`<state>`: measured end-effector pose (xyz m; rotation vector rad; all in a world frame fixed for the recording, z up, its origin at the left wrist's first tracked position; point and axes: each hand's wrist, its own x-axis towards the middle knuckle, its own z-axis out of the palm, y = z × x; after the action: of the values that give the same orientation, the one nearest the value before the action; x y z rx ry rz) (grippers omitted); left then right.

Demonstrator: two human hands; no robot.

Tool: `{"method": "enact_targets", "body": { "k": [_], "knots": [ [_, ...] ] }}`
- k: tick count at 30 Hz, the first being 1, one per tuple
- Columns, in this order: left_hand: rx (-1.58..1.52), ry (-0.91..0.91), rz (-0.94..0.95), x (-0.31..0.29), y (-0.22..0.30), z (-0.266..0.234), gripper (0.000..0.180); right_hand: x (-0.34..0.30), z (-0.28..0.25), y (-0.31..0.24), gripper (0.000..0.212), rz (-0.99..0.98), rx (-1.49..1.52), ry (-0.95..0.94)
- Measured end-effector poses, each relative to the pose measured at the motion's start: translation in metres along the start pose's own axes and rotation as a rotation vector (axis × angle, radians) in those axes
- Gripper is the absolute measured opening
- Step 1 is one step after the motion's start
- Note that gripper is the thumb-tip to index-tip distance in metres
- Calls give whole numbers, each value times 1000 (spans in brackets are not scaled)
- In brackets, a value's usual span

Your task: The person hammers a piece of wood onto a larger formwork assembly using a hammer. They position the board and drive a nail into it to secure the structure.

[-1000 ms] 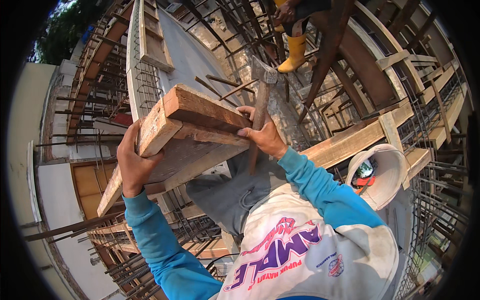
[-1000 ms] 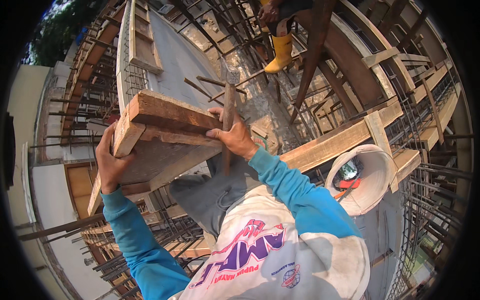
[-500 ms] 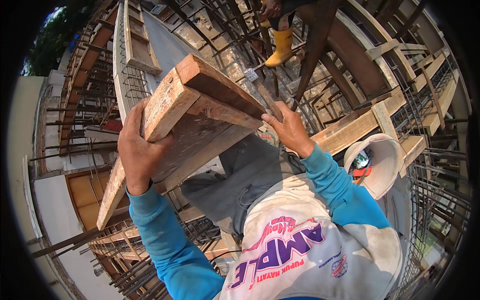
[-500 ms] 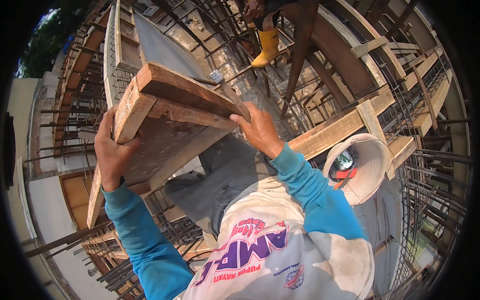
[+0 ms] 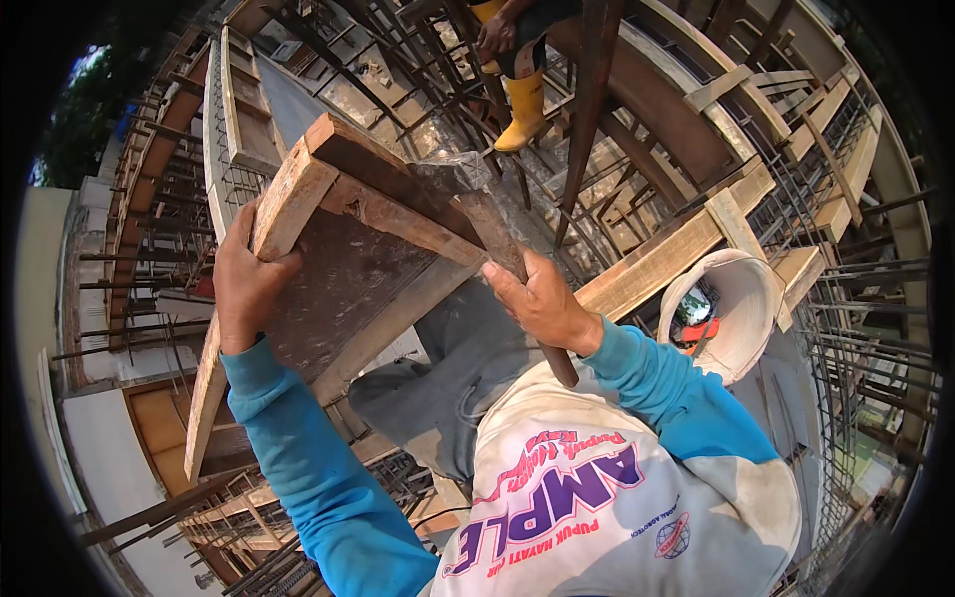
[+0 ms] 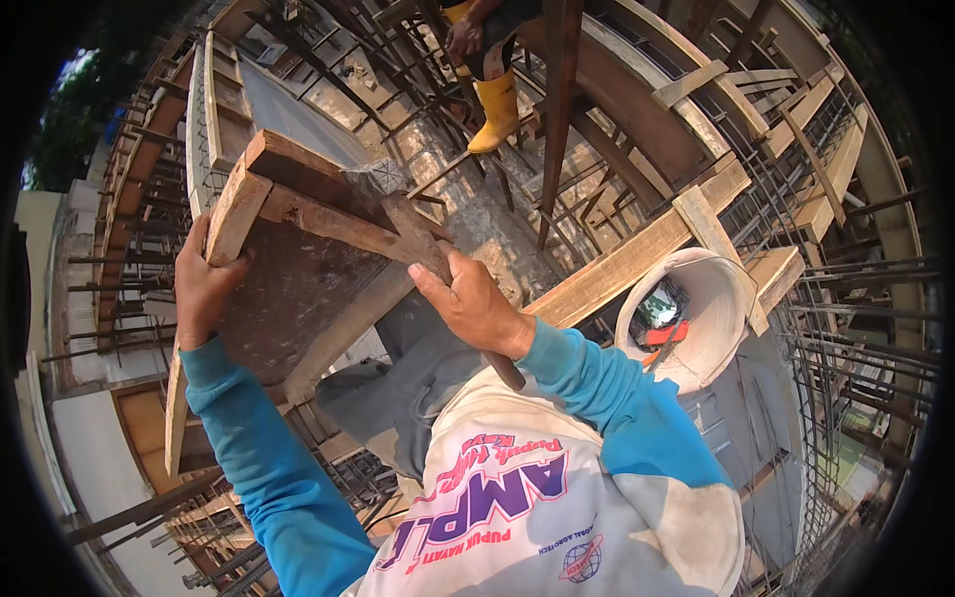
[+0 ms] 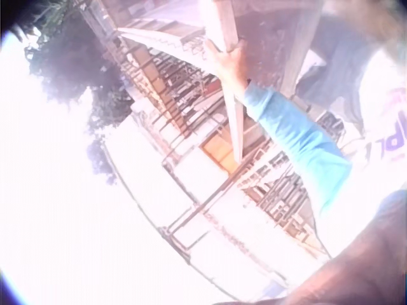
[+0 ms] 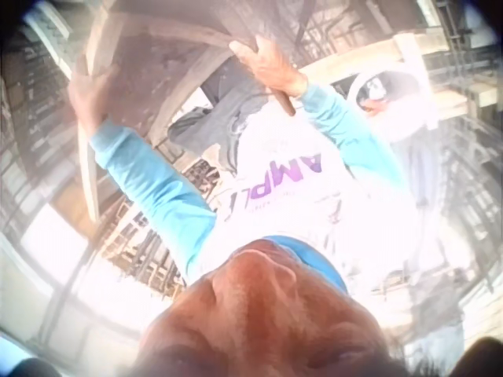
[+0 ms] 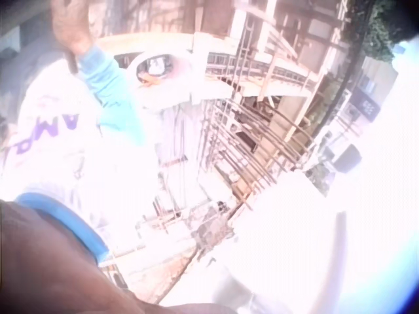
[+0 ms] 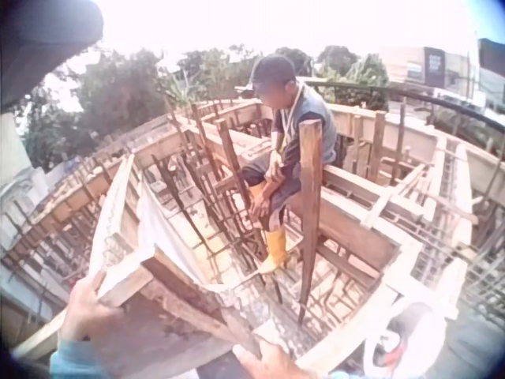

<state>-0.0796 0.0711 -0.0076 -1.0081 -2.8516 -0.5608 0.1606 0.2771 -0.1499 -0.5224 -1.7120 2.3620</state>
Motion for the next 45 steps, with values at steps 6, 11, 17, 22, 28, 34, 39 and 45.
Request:
{"method": "enact_targets", "body": {
  "k": [6, 11, 17, 22, 28, 34, 39, 45],
  "knots": [
    [-53, -57, -21, 9, 0, 1, 62, -5, 0, -60, 22, -684, -15, 148],
    [-36, -56, 16, 19, -4, 1, 62, 14, 15, 10, 29, -423, -34, 228],
    [-11, -16, -25, 4, 2, -4, 60, 5, 6, -37, 39, -218, -169, 67],
    [14, 9, 8, 3, 8, -1, 62, 2, -3, -23, 40, -566, 158, 64],
    [69, 57, 29, -9, -1, -3, 66, 9, 12, -31, 37, -79, -128, -36],
    [41, 25, 3, -9, 5, -3, 67, 2, -3, -54, 28, -776, 323, -102],
    [11, 29, 36, -1, -3, 3, 65, 7, 9, 4, 26, -207, -129, 97],
    [-13, -4, -8, -9, -9, -4, 62, -9, 8, -60, 20, -490, -72, 40]
  ]
}}
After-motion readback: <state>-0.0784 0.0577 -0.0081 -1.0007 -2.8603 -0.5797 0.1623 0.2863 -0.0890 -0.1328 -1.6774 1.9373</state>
